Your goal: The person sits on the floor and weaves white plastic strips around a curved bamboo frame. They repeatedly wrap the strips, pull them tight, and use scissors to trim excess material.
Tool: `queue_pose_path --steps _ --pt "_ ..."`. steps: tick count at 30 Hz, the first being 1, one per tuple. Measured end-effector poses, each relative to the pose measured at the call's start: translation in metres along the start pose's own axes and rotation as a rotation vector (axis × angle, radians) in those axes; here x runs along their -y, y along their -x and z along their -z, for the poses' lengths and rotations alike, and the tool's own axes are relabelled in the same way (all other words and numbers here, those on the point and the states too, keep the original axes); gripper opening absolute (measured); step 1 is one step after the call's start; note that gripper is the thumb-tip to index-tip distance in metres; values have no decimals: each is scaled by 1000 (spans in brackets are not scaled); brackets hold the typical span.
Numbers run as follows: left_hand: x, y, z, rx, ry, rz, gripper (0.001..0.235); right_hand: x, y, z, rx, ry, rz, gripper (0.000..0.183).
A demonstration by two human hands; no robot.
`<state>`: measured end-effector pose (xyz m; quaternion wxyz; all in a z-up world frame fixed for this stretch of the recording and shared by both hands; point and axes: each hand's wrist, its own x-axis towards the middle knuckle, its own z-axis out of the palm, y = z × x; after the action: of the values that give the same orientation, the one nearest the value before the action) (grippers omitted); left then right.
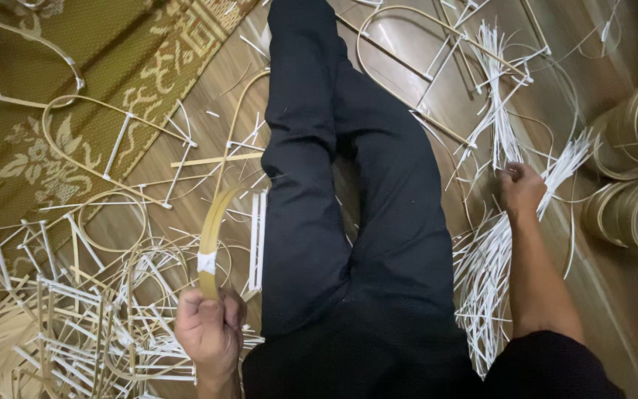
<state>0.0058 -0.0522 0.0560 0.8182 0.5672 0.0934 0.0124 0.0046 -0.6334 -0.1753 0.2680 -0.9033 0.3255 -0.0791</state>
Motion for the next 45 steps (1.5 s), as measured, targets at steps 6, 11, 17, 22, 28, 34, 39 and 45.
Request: queue_pose_path --steps 6,11,17,22,28,34,39,45 --pt "-4 1 -14 -81 -67 -6 17 2 -5 -8 102 -14 -53 32" --pt "2 0 -21 -143 -57 -47 14 -4 -6 -16 114 111 -59 33" --pt "1 -4 -18 -150 -39 -54 19 -13 2 -9 87 -156 -131 31" --pt "9 -6 -21 -113 -106 -96 20 -11 69 0 408 145 -273 52" --pt "11 -3 -19 -81 -274 -88 26 5 142 58 797 246 -534 34" --pt "5 2 -21 -26 -309 -93 24 150 104 185 201 -286 -24 23" --pt "0 9 -26 5 -330 -154 22 304 156 191 233 -631 305 10" --pt "-19 13 -17 89 -330 -51 26 405 200 90 1191 -1057 160 26"
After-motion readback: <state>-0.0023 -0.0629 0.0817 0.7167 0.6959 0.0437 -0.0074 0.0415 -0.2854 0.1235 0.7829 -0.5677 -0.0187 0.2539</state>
